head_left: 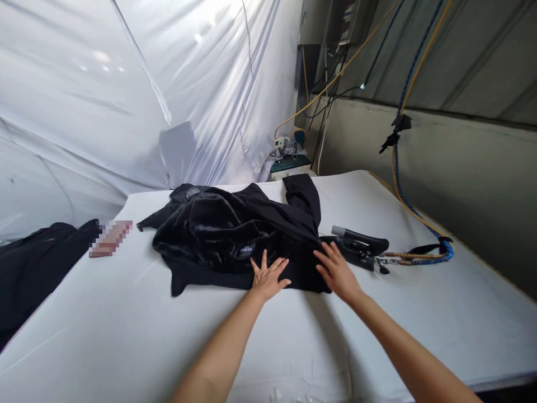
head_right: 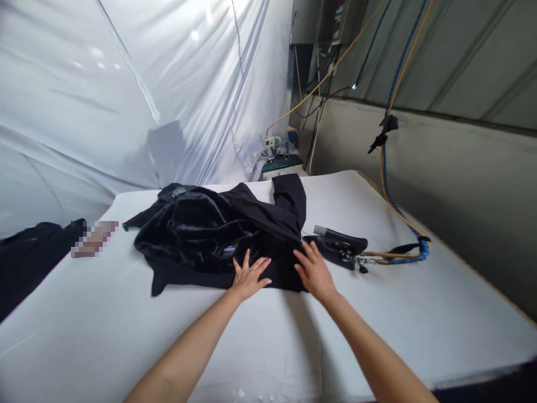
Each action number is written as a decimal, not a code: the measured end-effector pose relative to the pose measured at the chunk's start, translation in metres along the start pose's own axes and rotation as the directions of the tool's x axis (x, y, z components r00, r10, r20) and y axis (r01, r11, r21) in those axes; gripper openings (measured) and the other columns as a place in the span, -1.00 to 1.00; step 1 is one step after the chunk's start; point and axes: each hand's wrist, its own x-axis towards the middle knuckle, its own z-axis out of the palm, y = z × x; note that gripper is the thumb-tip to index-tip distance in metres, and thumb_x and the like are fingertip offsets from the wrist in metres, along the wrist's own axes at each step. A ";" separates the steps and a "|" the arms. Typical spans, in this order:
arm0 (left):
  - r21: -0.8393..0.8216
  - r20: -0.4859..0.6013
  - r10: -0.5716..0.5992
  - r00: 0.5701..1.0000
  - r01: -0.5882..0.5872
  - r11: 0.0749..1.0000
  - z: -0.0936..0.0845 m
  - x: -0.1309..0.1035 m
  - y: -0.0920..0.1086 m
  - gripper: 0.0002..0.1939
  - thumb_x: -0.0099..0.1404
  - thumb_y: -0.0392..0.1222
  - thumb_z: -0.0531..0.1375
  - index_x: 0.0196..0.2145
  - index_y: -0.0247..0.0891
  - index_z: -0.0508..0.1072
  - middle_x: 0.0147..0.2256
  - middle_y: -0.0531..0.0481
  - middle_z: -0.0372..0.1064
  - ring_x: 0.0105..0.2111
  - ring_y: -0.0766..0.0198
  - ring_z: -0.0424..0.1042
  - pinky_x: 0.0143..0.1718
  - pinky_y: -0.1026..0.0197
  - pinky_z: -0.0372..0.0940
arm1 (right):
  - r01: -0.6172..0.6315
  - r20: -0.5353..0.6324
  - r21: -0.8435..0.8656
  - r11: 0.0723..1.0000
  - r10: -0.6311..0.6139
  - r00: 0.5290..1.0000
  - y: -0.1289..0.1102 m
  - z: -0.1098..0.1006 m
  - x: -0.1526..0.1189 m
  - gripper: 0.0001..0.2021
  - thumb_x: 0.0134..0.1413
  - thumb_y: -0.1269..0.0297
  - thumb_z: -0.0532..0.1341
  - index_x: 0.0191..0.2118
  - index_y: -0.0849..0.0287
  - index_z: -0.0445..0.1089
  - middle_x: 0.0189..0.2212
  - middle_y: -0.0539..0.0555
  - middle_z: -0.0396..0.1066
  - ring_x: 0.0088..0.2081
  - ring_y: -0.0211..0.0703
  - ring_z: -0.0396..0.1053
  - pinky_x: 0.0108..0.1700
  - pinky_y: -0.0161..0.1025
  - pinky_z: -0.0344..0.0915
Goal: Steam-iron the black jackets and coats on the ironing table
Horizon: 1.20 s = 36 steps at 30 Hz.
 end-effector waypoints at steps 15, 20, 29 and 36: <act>0.019 -0.048 -0.012 0.999 0.013 1.000 -0.004 -0.004 0.004 -0.33 0.17 0.27 -0.08 0.20 0.17 -0.15 0.21 0.13 -0.05 0.22 -0.15 -0.55 0.02 -0.51 -0.49 | -0.488 0.540 -0.127 0.864 0.473 0.696 0.100 -0.078 0.063 -0.35 -0.17 -0.34 -0.04 -0.23 0.11 0.41 -0.27 0.22 0.44 -0.28 0.11 0.38 -0.37 -0.13 0.20; 0.018 -0.061 -0.001 0.998 0.003 1.000 -0.005 -0.006 0.004 -0.26 0.17 0.27 -0.08 0.23 0.11 -0.29 0.21 0.09 -0.04 0.22 -0.14 -0.54 0.03 -0.48 -0.46 | -0.548 0.422 -0.159 0.821 0.558 0.714 0.084 -0.117 0.040 -0.29 -0.13 -0.37 -0.14 -0.28 0.16 0.42 -0.40 0.28 0.43 -0.41 0.09 0.37 -0.45 -0.14 0.17; -0.159 -0.289 -0.042 0.957 -0.004 0.987 -0.008 -0.021 -0.009 -0.48 0.26 -0.15 -0.04 0.18 -0.06 0.03 0.12 0.04 0.11 0.18 0.10 -0.14 0.16 -0.16 -0.20 | -0.192 0.608 -0.105 0.976 0.216 0.764 -0.045 -0.085 0.048 -0.38 -0.16 -0.35 -0.06 -0.30 0.09 0.41 -0.32 0.17 0.45 -0.26 0.08 0.38 -0.34 -0.17 0.19; -0.197 -0.396 -0.276 0.876 0.212 0.957 -0.011 -0.090 -0.066 -0.74 0.30 -0.28 -0.08 -0.26 -0.15 0.39 -0.30 0.00 0.29 -0.22 0.27 0.22 -0.14 0.22 0.20 | -0.069 0.615 -0.105 0.992 0.119 0.780 -0.059 -0.063 0.059 -0.33 -0.15 -0.37 -0.12 -0.30 0.11 0.40 -0.34 0.20 0.45 -0.25 0.13 0.38 -0.33 -0.12 0.19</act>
